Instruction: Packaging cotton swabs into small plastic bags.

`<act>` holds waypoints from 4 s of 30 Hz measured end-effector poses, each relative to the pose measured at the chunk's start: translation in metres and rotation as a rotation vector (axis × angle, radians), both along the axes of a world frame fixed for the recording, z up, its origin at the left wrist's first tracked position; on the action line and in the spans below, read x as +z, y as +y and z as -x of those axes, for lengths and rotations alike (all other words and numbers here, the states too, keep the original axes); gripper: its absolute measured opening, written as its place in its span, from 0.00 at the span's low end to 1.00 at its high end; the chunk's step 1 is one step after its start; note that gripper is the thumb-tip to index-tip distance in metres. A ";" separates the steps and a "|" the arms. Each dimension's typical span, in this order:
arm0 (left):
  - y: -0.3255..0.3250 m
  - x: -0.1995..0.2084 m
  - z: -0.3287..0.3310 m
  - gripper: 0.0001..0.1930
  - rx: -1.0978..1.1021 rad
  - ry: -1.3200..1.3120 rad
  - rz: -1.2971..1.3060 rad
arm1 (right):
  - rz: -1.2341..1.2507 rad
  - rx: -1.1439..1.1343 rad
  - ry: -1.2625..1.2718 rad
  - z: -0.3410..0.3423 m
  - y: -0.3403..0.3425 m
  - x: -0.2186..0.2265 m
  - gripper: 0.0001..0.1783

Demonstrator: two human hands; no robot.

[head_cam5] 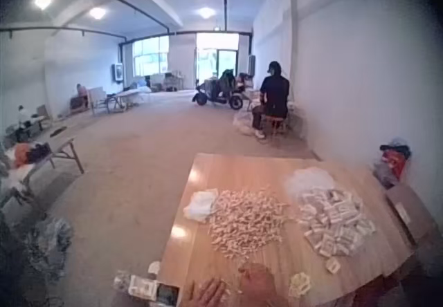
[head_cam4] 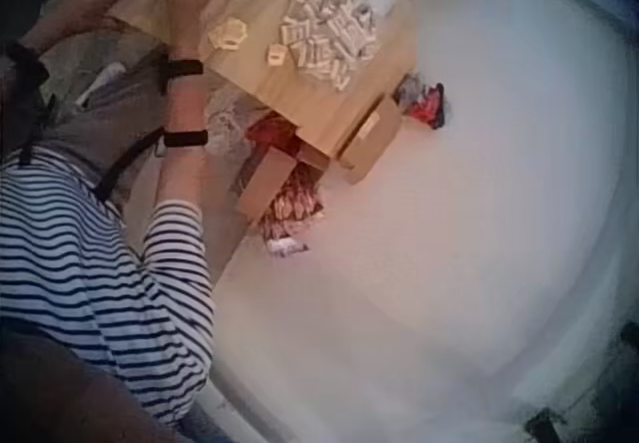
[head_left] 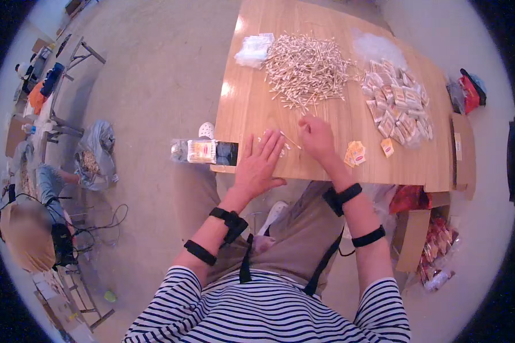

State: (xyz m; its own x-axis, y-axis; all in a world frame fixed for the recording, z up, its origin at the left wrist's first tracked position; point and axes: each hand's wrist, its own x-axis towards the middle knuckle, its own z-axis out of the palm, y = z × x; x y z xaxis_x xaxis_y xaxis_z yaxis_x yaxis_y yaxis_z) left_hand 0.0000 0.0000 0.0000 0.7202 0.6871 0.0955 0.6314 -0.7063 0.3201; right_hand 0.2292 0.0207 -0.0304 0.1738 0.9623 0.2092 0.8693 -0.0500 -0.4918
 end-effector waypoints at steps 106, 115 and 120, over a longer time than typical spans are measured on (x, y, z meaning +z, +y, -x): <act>0.000 -0.002 0.000 0.63 -0.005 -0.019 -0.016 | 0.052 -0.063 0.157 0.034 -0.011 0.013 0.15; 0.000 -0.003 0.001 0.63 -0.007 -0.010 -0.008 | 0.091 -0.136 0.084 0.045 -0.006 0.025 0.16; 0.000 -0.002 0.000 0.63 -0.006 -0.001 -0.001 | 0.126 -0.127 0.052 0.047 -0.008 0.025 0.10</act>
